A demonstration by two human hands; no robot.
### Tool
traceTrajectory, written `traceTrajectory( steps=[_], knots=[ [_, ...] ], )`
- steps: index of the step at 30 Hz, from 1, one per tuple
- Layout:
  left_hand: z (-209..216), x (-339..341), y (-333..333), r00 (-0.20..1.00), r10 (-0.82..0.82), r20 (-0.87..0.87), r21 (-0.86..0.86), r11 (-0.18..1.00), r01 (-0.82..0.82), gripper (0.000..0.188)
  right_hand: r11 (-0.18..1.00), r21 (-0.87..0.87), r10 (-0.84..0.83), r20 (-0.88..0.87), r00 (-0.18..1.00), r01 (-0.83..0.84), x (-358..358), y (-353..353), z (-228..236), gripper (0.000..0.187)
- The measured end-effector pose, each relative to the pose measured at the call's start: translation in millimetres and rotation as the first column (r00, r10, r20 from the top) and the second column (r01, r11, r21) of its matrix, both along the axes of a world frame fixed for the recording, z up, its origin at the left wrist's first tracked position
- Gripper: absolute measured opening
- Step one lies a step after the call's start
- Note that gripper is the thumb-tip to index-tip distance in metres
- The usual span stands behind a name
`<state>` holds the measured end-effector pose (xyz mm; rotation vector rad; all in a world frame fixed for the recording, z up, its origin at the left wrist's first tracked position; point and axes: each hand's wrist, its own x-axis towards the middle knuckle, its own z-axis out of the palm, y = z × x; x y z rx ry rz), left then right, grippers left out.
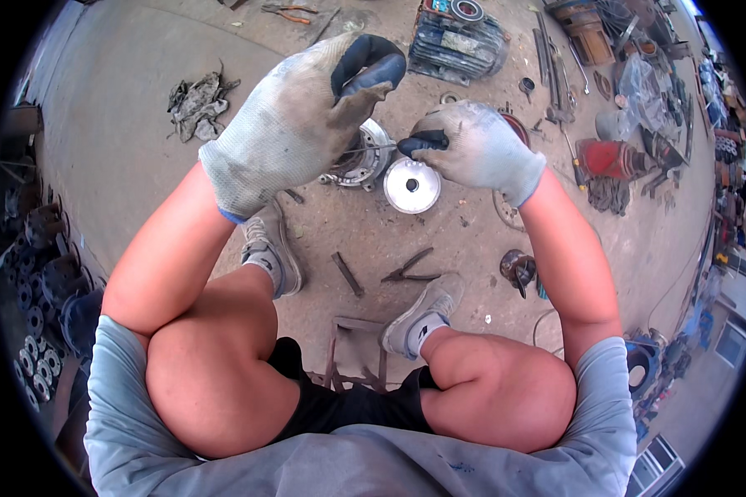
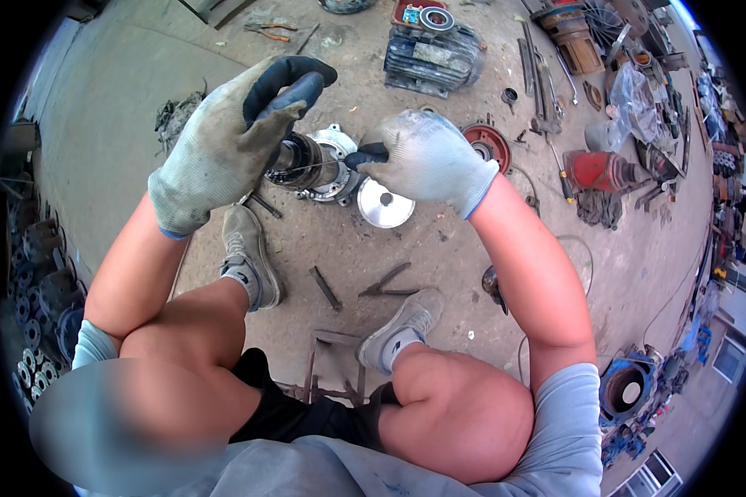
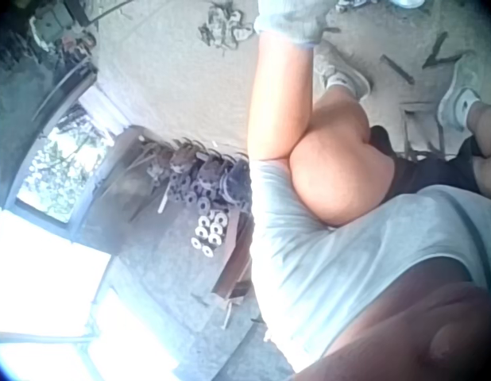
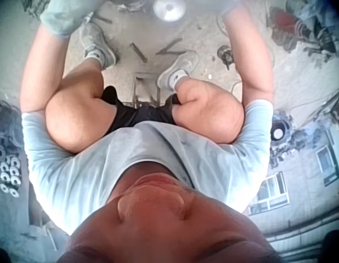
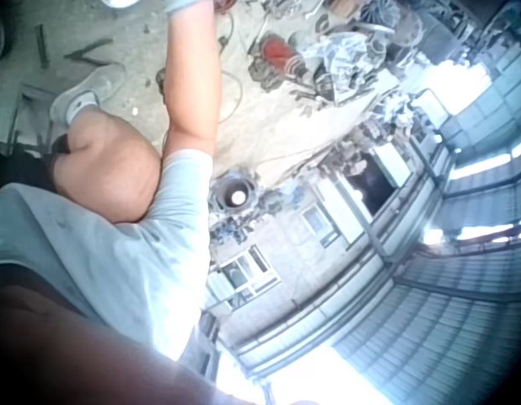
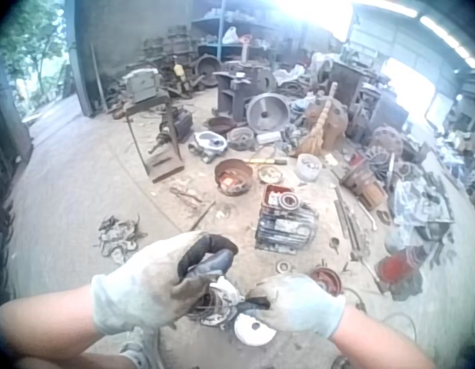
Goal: The person sits cross-legged and uses pliers to remove a small metal clip from a cylindrical mechanical component. They then wipe the component with a rag and continue to manipulate it with their hands.
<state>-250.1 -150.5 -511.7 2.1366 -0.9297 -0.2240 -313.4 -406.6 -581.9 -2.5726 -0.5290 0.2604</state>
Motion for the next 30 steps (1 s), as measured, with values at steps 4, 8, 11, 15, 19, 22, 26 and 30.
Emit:
traceTrajectory(
  steps=[4,8,11,15,19,22,26,30],
  knots=[
    [0.1,-1.0,0.1,1.0,0.015,-0.017,-0.007,1.0,-0.015,0.032,0.989,-0.144,-0.028,0.004,1.0,0.028,-0.8,16.4,32.9,0.033],
    [0.1,-0.9,3.6,0.999,0.028,0.024,0.047,0.998,-0.03,0.032,0.977,-0.207,-0.037,0.02,0.999,0.04,-4.7,27.0,47.2,0.032],
    [-1.7,0.2,4.8,0.999,0.039,0.034,0.06,0.997,-0.041,0.032,0.991,-0.117,-0.053,0.042,0.998,0.058,-4.5,27.1,40.6,0.033],
    [1.3,-2.2,0.0,0.999,0.033,0.034,-0.056,0.998,-0.031,0.031,0.994,-0.018,-0.105,-0.024,0.994,0.104,-10.3,9.2,13.9,0.037],
    [-11.9,-27.2,-13.9,0.938,0.144,-0.314,-0.578,0.755,-0.31,0.023,0.981,-0.006,-0.195,-0.044,0.98,0.195,-35.3,-0.7,-4.2,0.04],
    [-10.6,-25.8,-17.4,0.819,0.156,-0.553,-0.521,0.702,-0.486,0.039,0.963,0.075,-0.235,-0.234,0.943,0.259,-49.0,-5.4,15.6,0.034],
    [-5.3,-21.7,-25.6,0.808,0.214,-0.55,-0.445,0.743,-0.5,0.054,0.929,0.091,-0.335,-0.21,0.918,0.36,-80.0,-14.0,7.4,0.029],
    [-3.9,0.1,-5.9,0.84,-0.031,-0.541,-0.438,0.864,-0.25,0.075,0.847,0.192,-0.324,-0.552,0.769,0.495,-90.3,0.0,12.9,0.025]
  ],
)
